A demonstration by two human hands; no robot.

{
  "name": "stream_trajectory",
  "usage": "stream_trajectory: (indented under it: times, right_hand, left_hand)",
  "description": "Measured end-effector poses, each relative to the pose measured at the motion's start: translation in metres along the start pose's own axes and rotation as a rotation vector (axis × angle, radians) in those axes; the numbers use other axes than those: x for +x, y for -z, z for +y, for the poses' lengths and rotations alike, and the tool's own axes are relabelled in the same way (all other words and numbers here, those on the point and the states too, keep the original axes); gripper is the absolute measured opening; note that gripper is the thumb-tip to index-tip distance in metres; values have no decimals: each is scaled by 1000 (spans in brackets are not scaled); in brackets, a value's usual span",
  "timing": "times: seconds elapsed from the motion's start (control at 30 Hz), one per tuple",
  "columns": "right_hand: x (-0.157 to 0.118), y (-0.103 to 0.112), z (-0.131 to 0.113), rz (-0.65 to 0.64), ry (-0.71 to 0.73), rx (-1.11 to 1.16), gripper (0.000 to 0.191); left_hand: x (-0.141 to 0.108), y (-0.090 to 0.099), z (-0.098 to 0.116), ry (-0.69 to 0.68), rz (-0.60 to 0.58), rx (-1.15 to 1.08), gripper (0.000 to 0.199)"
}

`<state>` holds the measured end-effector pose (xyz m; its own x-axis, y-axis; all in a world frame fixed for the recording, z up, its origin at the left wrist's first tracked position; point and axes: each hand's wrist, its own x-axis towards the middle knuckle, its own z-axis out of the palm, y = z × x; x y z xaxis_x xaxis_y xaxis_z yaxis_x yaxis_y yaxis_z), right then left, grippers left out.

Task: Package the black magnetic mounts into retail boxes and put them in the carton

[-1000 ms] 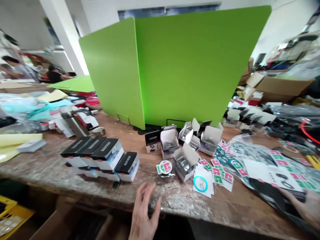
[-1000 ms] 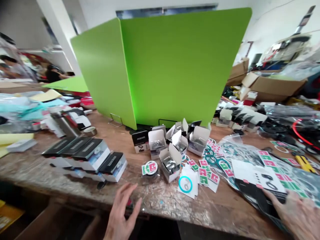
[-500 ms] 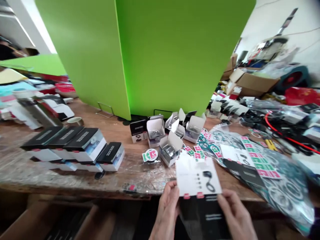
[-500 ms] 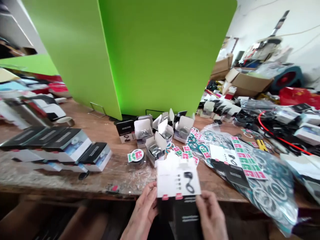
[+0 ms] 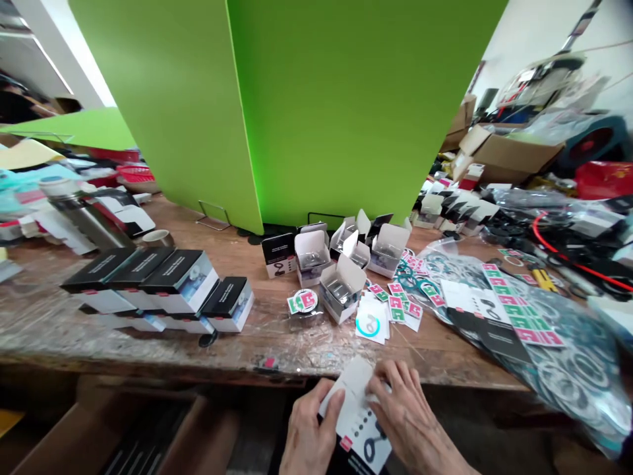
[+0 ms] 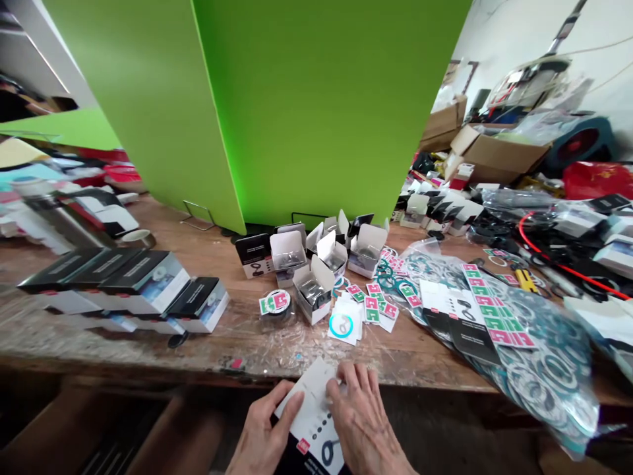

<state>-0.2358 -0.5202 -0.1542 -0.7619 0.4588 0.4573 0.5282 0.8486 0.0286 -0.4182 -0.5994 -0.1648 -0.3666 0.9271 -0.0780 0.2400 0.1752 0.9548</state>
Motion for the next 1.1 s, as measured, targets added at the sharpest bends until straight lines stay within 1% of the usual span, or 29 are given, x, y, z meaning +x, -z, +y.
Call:
stream_trajectory:
  times: [0.07,0.13,0.17,0.23,0.27,0.3,0.33,0.37,0.4,0.43,0.5,0.53,0.6,0.67,0.7,0.73,0.77,0.83,0.87,0.9,0.97,1.03,1.1]
  right_hand:
    - [-1,4,-8,42,40,-15,37]
    - [4,10,-18,44,21,-17,35]
    - [8,13,-23,64,-3,-19,34]
    - [19,18,-33,157,-18,-28,31]
    - [24,19,-37,218,-32,-32,31]
    - [29,21,-40,283,-55,-36,31]
    - [34,23,-42,329,-53,-41,32]
    - [37,24,-43,348,-38,-49,32]
    - [40,26,-42,349,-12,-61,32]
    - [42,28,-41,336,28,-74,31]
    - [46,31,-38,301,92,-82,31]
    - [48,31,-37,300,90,-70,31]
    - [52,31,-36,292,61,-3,30]
    - [57,29,-37,256,-6,105,26]
    - [59,29,-38,234,-44,158,23]
    - [63,30,-38,219,-78,203,21]
    - [66,31,-37,208,-103,238,20]
    - [74,38,-32,192,-102,266,23]
    - [78,44,-28,174,-90,262,26]
    - [82,50,-23,129,-68,263,31]
    - [90,63,-12,23,0,284,35]
    - [97,73,-3,-74,89,318,44]
    - [104,76,3,-126,155,335,51]
  left_hand:
    - [3,-1,-4,-79,52,95,32]
    - [6,2,-9,-146,95,166,28]
    - [6,3,-11,-171,103,198,28]
    - [5,6,-14,-213,79,262,34]
    - [3,7,-15,-241,43,291,45]
    - [2,7,-15,-276,-9,310,65]
    - [0,7,-15,-304,-59,318,85]
    - [0,7,-14,-314,-96,315,99]
    - [-1,7,-13,-298,-116,301,103]
    - [0,7,-12,-259,-116,281,97]
    - [3,9,-9,-155,-118,232,75]
    - [4,10,-8,-127,-142,211,73]
    - [6,13,-3,-145,-203,186,91]
    - [7,16,4,-193,-224,172,110]
    - [7,16,9,-211,-223,158,110]
    - [7,16,14,-215,-239,132,100]
    - [7,16,20,-208,-281,91,81]
    - [8,16,30,-168,-359,-18,40]
    - [10,16,33,-136,-364,-80,27]
    - [13,17,35,-104,-336,-141,23]
    - [21,18,33,-85,-208,-238,26]
    - [30,21,26,-131,-103,-298,37]
    - [37,23,15,-179,-53,-318,47]
